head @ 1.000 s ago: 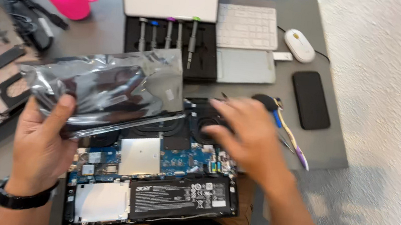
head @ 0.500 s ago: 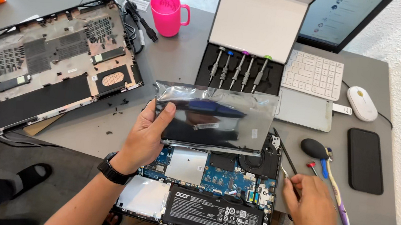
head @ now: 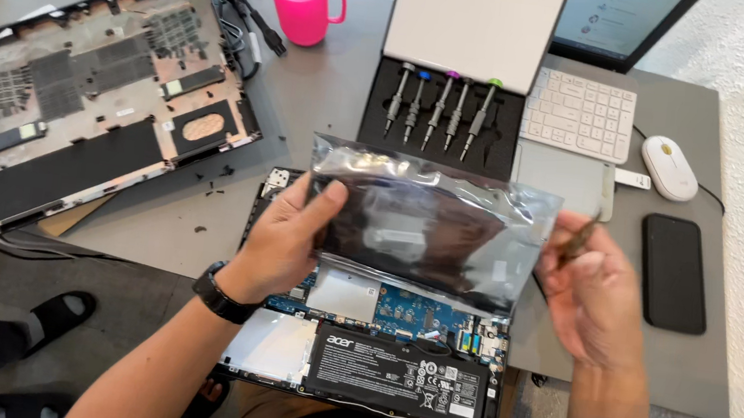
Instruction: The person disconnects internal cables and unscrews components inside a laptop, removes a silver anti-static bag from the desk, and pulls out a black battery. They then place the new battery into the laptop chassis and begin securing it by hand and with a screwdriver.
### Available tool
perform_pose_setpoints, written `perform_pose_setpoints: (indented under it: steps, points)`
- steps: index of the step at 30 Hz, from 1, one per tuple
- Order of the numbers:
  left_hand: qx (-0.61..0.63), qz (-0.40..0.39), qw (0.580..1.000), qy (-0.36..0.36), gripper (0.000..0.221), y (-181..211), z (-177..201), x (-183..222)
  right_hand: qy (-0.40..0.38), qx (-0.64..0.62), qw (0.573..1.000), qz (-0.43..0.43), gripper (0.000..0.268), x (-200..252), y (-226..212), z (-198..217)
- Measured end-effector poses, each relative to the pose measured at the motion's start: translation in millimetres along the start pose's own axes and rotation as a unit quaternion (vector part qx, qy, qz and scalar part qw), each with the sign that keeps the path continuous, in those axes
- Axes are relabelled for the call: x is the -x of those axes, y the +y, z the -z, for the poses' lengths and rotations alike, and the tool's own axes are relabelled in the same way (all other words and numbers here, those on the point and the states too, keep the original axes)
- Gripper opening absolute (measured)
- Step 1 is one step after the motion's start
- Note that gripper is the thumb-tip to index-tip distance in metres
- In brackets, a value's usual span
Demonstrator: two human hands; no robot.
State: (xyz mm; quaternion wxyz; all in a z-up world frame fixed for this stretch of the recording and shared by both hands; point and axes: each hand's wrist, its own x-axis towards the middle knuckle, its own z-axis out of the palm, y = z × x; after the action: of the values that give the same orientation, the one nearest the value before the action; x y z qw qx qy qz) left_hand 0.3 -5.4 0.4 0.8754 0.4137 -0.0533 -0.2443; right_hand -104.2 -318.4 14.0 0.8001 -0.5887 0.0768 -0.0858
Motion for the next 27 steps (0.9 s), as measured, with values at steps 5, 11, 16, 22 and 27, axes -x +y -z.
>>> perform_pose_setpoints:
  steps: [5, 11, 16, 22, 27]
  points:
    - [-0.338, -0.173, 0.918, -0.116, 0.02, 24.1, -19.6, 23.8, 0.001, 0.001, 0.996, 0.085, 0.044, -16.5, 47.2, 4.4]
    - [-0.574, -0.557, 0.58, -0.151, 0.016, 32.1, -22.3, 29.0, -0.005, -0.085, 0.991, 0.108, 0.023, -11.3, 28.6, -37.8]
    - [-0.582, -0.604, 0.522, -0.154, 0.022, 24.5, -14.5, 23.4, 0.096, -0.061, 0.99, 0.081, 0.045, -5.2, 20.1, -35.9]
    - [-0.588, -0.609, 0.508, -0.158, 0.021, 28.4, -16.5, 26.2, 0.012, 0.33, 0.902, 0.277, 0.071, -1.1, -4.9, -29.7]
    - [-0.571, -0.596, 0.535, -0.181, 0.02, 36.4, -29.2, 26.5, -0.039, 0.532, 0.771, 0.348, 0.055, -14.5, -22.2, -37.1]
